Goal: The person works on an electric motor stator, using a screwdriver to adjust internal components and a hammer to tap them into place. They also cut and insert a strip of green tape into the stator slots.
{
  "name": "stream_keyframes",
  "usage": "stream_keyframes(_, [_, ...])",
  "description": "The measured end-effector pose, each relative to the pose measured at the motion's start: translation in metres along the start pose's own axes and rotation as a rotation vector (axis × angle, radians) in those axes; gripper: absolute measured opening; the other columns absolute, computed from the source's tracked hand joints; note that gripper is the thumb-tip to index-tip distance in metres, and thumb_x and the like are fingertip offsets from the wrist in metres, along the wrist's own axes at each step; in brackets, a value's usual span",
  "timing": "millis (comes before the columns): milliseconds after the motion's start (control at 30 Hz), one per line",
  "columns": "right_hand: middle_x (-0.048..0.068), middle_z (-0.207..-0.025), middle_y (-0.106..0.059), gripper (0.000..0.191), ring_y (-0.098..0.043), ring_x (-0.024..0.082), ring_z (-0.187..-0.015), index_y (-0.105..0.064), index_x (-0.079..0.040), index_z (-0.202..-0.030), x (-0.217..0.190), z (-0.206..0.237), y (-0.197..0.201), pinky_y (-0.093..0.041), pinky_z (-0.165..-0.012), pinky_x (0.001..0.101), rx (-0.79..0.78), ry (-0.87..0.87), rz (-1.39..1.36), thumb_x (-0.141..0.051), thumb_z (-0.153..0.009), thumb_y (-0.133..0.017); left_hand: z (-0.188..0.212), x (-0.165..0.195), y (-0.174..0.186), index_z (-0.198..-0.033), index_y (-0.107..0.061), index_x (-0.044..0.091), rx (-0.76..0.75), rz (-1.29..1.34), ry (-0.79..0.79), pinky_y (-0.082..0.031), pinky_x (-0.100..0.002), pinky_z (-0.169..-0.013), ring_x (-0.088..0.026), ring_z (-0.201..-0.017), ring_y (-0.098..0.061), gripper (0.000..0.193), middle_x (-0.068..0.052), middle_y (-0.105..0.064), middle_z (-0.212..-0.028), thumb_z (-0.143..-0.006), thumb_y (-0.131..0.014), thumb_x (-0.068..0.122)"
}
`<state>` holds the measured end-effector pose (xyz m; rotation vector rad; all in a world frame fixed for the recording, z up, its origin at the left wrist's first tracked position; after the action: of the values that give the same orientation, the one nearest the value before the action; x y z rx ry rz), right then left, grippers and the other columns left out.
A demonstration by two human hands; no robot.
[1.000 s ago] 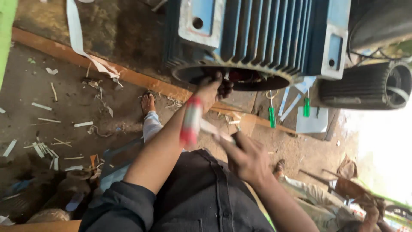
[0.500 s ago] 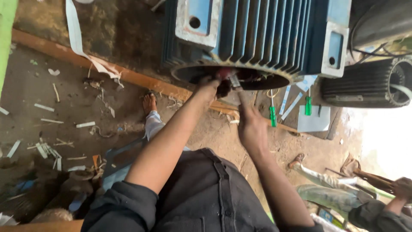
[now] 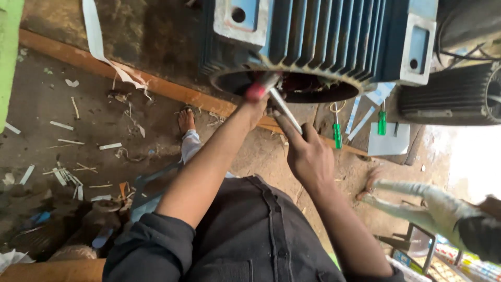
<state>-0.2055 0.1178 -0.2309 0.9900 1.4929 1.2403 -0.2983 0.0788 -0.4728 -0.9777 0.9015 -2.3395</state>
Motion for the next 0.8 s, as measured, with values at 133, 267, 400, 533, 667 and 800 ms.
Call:
stream_keyframes(133, [0.016,-0.090,-0.062,0.060,-0.063,0.039,-0.065,-0.051,-0.031,-0.152,0.019,-0.001,-0.002,-0.048,-0.054,0.0496,-0.037,-0.167,0.018,-0.006,-0.098,-0.057,-0.004,-0.002,0.009,-0.117,-0.063,0.002,0.060,-0.070,-0.008,-0.060,-0.036,-0.060,-0.023,-0.072,-0.073,0.025,-0.013,-0.076,-0.092,-0.105,-0.054,0.021])
stream_keyframes(267, [0.016,-0.085,-0.060,0.067,-0.063,0.037,-0.063,-0.047,-0.035,-0.155,0.009,-0.003,-0.007,-0.049,-0.056,0.0491,-0.085,-0.084,0.037,-0.007,-0.095,-0.058,-0.003,0.000,0.010,-0.118,-0.064,0.003,0.041,-0.110,-0.027,-0.062,-0.036,-0.063,-0.021,-0.076,-0.073,0.026,-0.010,-0.075,-0.095,-0.107,-0.053,0.024])
stream_keyframes(400, [0.016,-0.084,-0.060,0.061,-0.062,0.034,-0.056,-0.045,-0.036,-0.155,0.017,-0.001,-0.013,-0.048,-0.048,0.0474,-0.108,-0.191,0.094,-0.011,-0.100,-0.057,-0.002,0.001,0.005,-0.117,-0.065,0.003,-0.015,-0.031,-0.027,-0.065,-0.037,-0.067,-0.024,-0.079,-0.077,0.025,-0.013,-0.078,-0.096,-0.101,-0.050,0.013])
stream_keyframes(533, [0.013,-0.084,-0.060,0.065,-0.059,0.032,-0.058,-0.047,-0.033,-0.157,0.009,0.003,-0.007,-0.047,-0.051,0.0450,-0.009,-0.083,0.129,-0.009,-0.098,-0.058,-0.001,0.001,0.006,-0.115,-0.066,0.002,0.023,-0.040,-0.015,-0.063,-0.037,-0.064,-0.024,-0.078,-0.074,0.025,-0.012,-0.076,-0.095,-0.104,-0.053,0.021])
stream_keyframes(667, [0.013,-0.083,-0.061,0.062,-0.057,0.026,-0.052,-0.050,-0.036,-0.154,0.025,0.011,-0.017,-0.047,-0.042,0.0383,-0.098,-0.173,0.195,-0.005,-0.100,-0.056,0.000,0.000,0.004,-0.111,-0.065,0.004,0.009,-0.045,0.001,-0.061,-0.035,-0.061,-0.021,-0.076,-0.073,0.027,-0.011,-0.075,-0.092,-0.106,-0.054,0.029])
stream_keyframes(800, [0.014,-0.092,-0.060,0.068,-0.060,0.029,-0.064,-0.049,-0.033,-0.156,0.018,0.016,-0.007,-0.049,-0.053,0.0406,0.027,-0.088,0.183,-0.004,-0.095,-0.056,-0.001,0.002,0.006,-0.103,-0.066,0.002,-0.026,-0.007,-0.031,-0.058,-0.037,-0.059,-0.025,-0.070,-0.073,0.027,-0.014,-0.076,-0.088,-0.107,-0.055,0.027])
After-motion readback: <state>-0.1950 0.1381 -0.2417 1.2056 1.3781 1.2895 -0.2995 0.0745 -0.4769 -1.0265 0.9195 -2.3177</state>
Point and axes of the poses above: each hand's wrist, its own z-axis away from the middle knuckle, its own y-axis out of the back of the hand, x = y × z, the point moved 10 cm from there along -z, towards the middle knuckle
